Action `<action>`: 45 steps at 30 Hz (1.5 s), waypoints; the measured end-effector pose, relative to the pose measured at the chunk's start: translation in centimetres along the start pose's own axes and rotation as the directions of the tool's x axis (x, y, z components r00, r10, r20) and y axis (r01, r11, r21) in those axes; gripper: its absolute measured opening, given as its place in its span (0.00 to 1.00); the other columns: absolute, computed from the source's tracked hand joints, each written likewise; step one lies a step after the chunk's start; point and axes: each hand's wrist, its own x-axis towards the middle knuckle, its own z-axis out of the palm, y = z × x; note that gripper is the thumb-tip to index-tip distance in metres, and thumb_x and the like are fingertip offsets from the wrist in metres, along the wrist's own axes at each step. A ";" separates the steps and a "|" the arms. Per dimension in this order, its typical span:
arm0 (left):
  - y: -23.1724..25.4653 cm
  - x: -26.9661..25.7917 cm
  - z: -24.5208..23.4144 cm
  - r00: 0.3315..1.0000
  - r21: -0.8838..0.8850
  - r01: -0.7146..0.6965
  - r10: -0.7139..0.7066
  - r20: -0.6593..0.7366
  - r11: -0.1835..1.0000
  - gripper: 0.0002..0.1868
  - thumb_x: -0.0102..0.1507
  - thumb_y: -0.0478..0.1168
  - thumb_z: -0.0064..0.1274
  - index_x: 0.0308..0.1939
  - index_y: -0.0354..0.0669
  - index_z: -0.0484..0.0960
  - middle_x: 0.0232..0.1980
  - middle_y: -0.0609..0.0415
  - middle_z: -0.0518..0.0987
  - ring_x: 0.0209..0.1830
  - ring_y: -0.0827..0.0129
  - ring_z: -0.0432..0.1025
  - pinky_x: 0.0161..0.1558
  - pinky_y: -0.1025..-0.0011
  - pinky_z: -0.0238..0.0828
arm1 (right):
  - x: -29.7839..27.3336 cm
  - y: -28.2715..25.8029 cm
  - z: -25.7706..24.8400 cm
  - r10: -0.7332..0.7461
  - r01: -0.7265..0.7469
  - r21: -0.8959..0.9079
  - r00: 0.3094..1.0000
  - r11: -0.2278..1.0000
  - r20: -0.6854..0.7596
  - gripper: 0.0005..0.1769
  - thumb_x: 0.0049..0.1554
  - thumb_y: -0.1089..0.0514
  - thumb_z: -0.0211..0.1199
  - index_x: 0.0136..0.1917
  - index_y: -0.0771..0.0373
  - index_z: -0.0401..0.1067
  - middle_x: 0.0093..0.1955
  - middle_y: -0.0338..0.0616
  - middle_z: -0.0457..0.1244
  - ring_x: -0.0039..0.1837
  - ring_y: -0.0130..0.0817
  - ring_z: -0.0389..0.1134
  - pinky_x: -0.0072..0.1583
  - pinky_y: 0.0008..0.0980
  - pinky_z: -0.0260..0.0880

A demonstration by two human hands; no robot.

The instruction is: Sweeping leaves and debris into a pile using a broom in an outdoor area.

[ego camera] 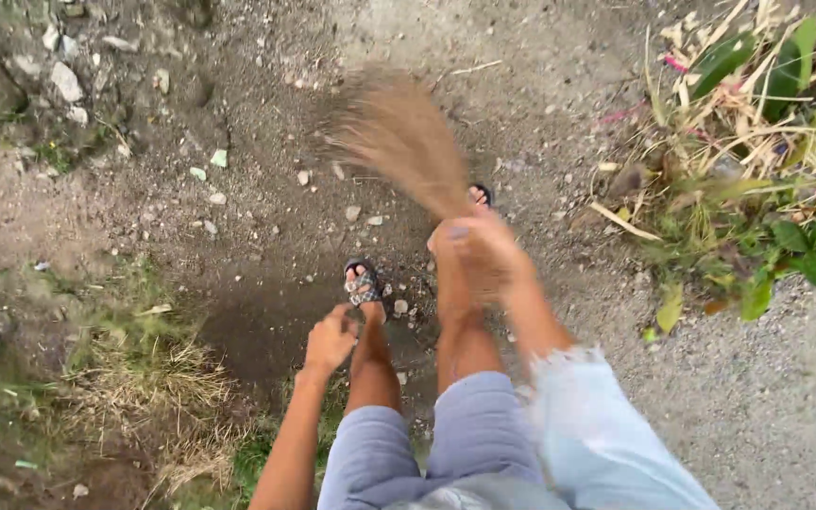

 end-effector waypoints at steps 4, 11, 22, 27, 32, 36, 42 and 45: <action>4.7 2.3 3.3 0.996 0.095 -0.011 0.002 0.088 0.995 0.23 0.65 0.53 0.43 0.60 0.55 0.81 0.56 0.48 0.85 0.58 0.44 0.77 0.63 0.47 0.71 | -11.0 -14.7 -11.6 -0.153 0.060 -0.306 0.945 0.950 -0.290 0.27 0.60 0.64 0.58 0.71 0.52 0.59 0.52 0.62 0.68 0.42 0.42 0.74 0.44 0.41 0.81; 10.8 4.8 6.7 0.971 0.030 -0.240 0.239 0.026 0.970 0.22 0.64 0.47 0.46 0.63 0.63 0.77 0.52 0.53 0.85 0.56 0.53 0.78 0.61 0.53 0.73 | -15.8 -9.9 -15.1 -0.031 -0.149 -0.284 0.838 0.947 -0.544 0.18 0.58 0.52 0.60 0.62 0.52 0.73 0.46 0.69 0.68 0.40 0.55 0.73 0.42 0.55 0.78; 3.0 2.2 2.1 0.968 0.150 -0.048 0.083 -0.235 0.987 0.16 0.62 0.45 0.49 0.49 0.49 0.86 0.42 0.42 0.85 0.44 0.44 0.81 0.48 0.48 0.78 | 0.2 -1.9 24.9 -0.118 0.022 -0.631 0.987 0.776 -0.110 0.50 0.39 0.52 0.82 0.74 0.50 0.68 0.74 0.54 0.61 0.66 0.44 0.69 0.67 0.41 0.69; 2.2 1.4 -3.3 0.955 -0.073 -0.136 0.111 -0.276 0.988 0.17 0.62 0.41 0.50 0.54 0.53 0.82 0.48 0.43 0.84 0.50 0.44 0.79 0.53 0.49 0.78 | -2.3 -9.4 12.6 -0.338 0.308 -0.175 0.924 0.935 -0.181 0.46 0.44 0.64 0.77 0.74 0.69 0.64 0.69 0.63 0.62 0.64 0.60 0.69 0.61 0.60 0.73; -0.5 6.3 -6.7 0.980 0.075 -0.105 0.116 -0.161 0.992 0.14 0.63 0.46 0.49 0.50 0.51 0.81 0.46 0.44 0.84 0.48 0.44 0.80 0.54 0.46 0.77 | -8.8 -13.7 2.2 -0.677 -0.034 -0.722 0.319 0.691 -0.664 0.53 0.30 0.38 0.89 0.68 0.44 0.74 0.62 0.53 0.66 0.56 0.38 0.72 0.56 0.38 0.74; 0.8 8.0 -10.9 0.980 0.008 -0.111 0.111 -0.165 0.994 0.14 0.63 0.45 0.47 0.50 0.51 0.80 0.46 0.43 0.84 0.49 0.43 0.79 0.54 0.45 0.76 | -10.1 -9.1 16.5 -0.711 0.169 -0.696 0.283 0.698 -0.644 0.52 0.35 0.49 0.90 0.69 0.63 0.71 0.72 0.69 0.55 0.64 0.46 0.68 0.60 0.48 0.72; 2.6 11.0 -21.2 0.976 0.053 -0.145 0.152 -0.159 0.988 0.18 0.63 0.43 0.47 0.55 0.63 0.83 0.51 0.54 0.86 0.52 0.54 0.80 0.55 0.53 0.78 | -1.1 -1.6 30.7 -0.513 0.280 -0.499 0.746 0.820 -0.424 0.65 0.40 0.71 0.80 0.82 0.48 0.50 0.79 0.71 0.44 0.51 0.55 0.73 0.40 0.44 0.82; 4.1 10.3 -27.0 0.958 0.081 -0.189 0.202 -0.202 0.979 0.16 0.65 0.41 0.48 0.56 0.52 0.83 0.51 0.44 0.85 0.52 0.45 0.79 0.57 0.47 0.75 | 2.7 -3.1 29.7 -0.518 0.243 -0.739 0.840 0.628 -0.163 0.52 0.31 0.57 0.83 0.70 0.51 0.72 0.72 0.52 0.63 0.75 0.49 0.61 0.75 0.41 0.56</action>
